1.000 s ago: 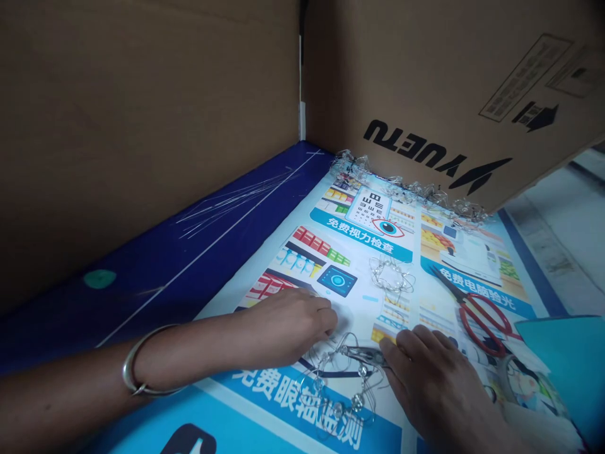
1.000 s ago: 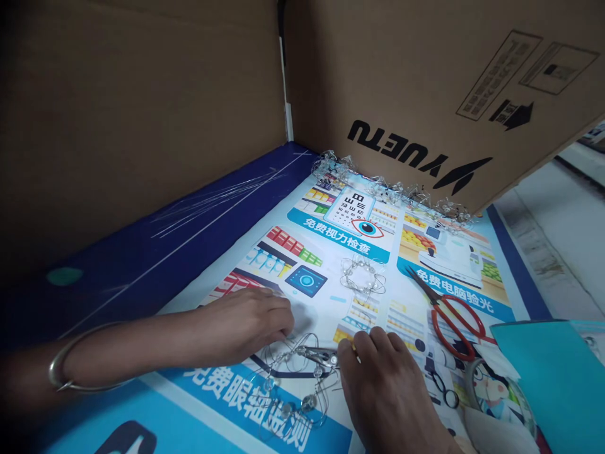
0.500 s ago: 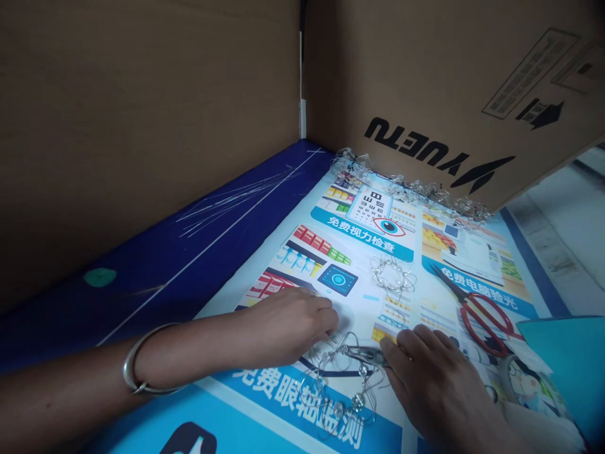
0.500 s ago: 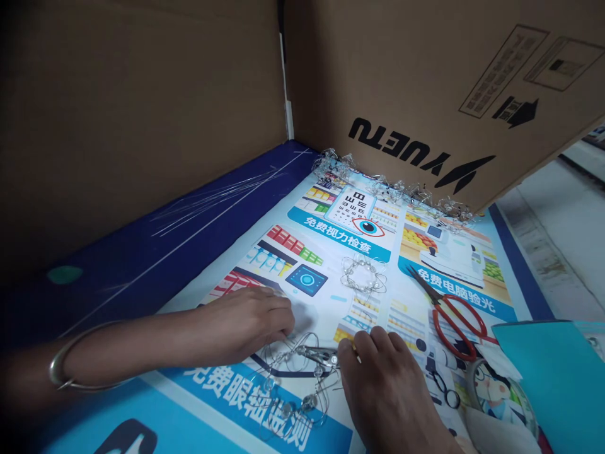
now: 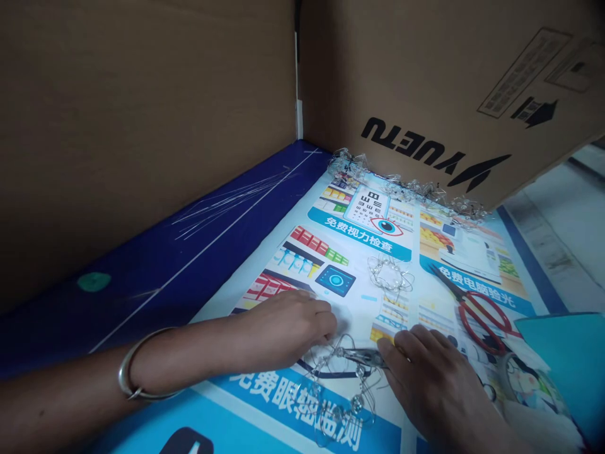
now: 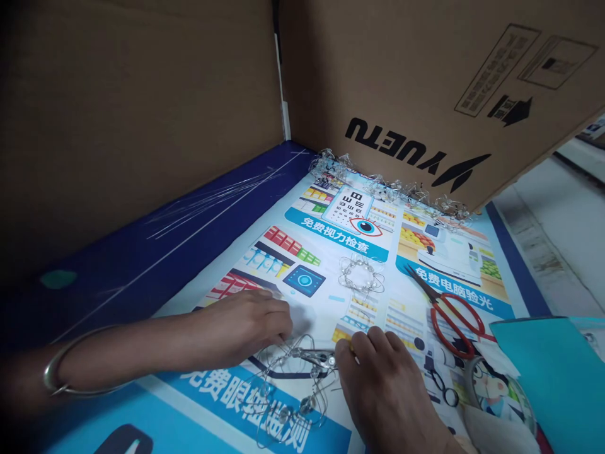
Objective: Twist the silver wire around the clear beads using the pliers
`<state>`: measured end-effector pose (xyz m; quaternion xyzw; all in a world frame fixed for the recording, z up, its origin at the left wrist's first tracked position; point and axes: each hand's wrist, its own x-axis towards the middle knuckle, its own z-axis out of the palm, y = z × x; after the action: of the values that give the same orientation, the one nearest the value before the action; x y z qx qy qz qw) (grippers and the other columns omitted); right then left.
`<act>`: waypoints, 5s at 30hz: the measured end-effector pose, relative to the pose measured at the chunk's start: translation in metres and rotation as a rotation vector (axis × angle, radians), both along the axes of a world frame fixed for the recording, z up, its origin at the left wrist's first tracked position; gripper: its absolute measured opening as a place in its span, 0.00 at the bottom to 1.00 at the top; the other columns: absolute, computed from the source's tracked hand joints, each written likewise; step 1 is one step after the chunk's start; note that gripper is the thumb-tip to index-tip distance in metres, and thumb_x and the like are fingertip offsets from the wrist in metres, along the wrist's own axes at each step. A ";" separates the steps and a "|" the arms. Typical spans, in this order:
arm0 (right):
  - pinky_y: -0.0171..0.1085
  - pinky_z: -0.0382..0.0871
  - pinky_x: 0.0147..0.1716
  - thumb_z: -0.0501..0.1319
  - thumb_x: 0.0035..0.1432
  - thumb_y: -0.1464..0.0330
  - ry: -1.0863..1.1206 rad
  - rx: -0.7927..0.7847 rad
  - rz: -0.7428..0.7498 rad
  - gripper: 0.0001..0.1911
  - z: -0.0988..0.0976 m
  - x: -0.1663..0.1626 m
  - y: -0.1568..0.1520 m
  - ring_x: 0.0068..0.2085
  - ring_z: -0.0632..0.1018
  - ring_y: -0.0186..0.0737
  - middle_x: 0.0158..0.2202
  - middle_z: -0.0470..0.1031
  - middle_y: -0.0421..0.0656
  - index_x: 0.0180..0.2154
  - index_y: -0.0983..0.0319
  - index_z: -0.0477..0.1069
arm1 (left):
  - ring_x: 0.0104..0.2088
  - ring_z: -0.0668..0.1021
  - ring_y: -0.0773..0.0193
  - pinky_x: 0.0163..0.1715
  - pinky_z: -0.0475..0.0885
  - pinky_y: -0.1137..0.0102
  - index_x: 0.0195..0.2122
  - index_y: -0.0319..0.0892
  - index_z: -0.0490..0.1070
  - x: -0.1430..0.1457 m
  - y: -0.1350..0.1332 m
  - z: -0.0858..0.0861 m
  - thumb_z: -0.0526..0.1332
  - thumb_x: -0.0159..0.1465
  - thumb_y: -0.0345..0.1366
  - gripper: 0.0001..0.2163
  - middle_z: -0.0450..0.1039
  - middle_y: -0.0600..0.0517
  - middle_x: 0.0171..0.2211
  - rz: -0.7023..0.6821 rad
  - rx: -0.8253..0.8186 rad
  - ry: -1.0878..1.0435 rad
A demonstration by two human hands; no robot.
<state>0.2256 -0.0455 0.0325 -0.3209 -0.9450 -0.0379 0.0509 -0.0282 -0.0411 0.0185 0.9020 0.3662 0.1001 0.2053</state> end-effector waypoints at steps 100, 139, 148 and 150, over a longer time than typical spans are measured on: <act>0.38 0.52 0.30 0.57 0.53 0.75 -0.066 -0.023 -0.044 0.06 -0.004 -0.002 -0.004 0.30 0.63 0.38 0.28 0.65 0.40 0.33 0.60 0.67 | 0.32 0.72 0.62 0.28 0.59 0.71 0.33 0.43 0.66 -0.005 0.002 0.013 0.53 0.60 0.30 0.04 0.71 0.52 0.32 0.014 -0.233 0.007; 0.39 0.54 0.32 0.58 0.49 0.76 -0.009 -0.001 -0.044 0.10 0.008 -0.005 -0.003 0.33 0.65 0.40 0.29 0.65 0.42 0.36 0.60 0.68 | 0.31 0.70 0.66 0.31 0.60 0.73 0.31 0.42 0.65 -0.002 0.007 0.009 0.51 0.60 0.26 0.06 0.68 0.53 0.30 -0.076 -0.340 -0.194; 0.39 0.52 0.31 0.57 0.52 0.75 -0.078 -0.031 -0.030 0.07 -0.001 -0.005 -0.004 0.31 0.64 0.39 0.29 0.66 0.40 0.35 0.59 0.66 | 0.30 0.69 0.65 0.30 0.60 0.73 0.30 0.42 0.66 -0.002 0.007 0.009 0.51 0.59 0.24 0.08 0.68 0.54 0.28 -0.131 -0.268 -0.179; 0.39 0.52 0.31 0.57 0.52 0.75 -0.079 -0.027 -0.032 0.07 -0.002 -0.005 -0.005 0.31 0.64 0.39 0.29 0.66 0.40 0.35 0.59 0.66 | 0.30 0.69 0.65 0.30 0.60 0.73 0.31 0.42 0.66 -0.002 0.007 0.009 0.51 0.59 0.25 0.07 0.68 0.53 0.28 -0.136 -0.261 -0.178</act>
<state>0.2206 -0.0500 0.0300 -0.3346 -0.9415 -0.0386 0.0083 -0.0303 -0.0345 0.0278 0.8781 0.2945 0.1169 0.3587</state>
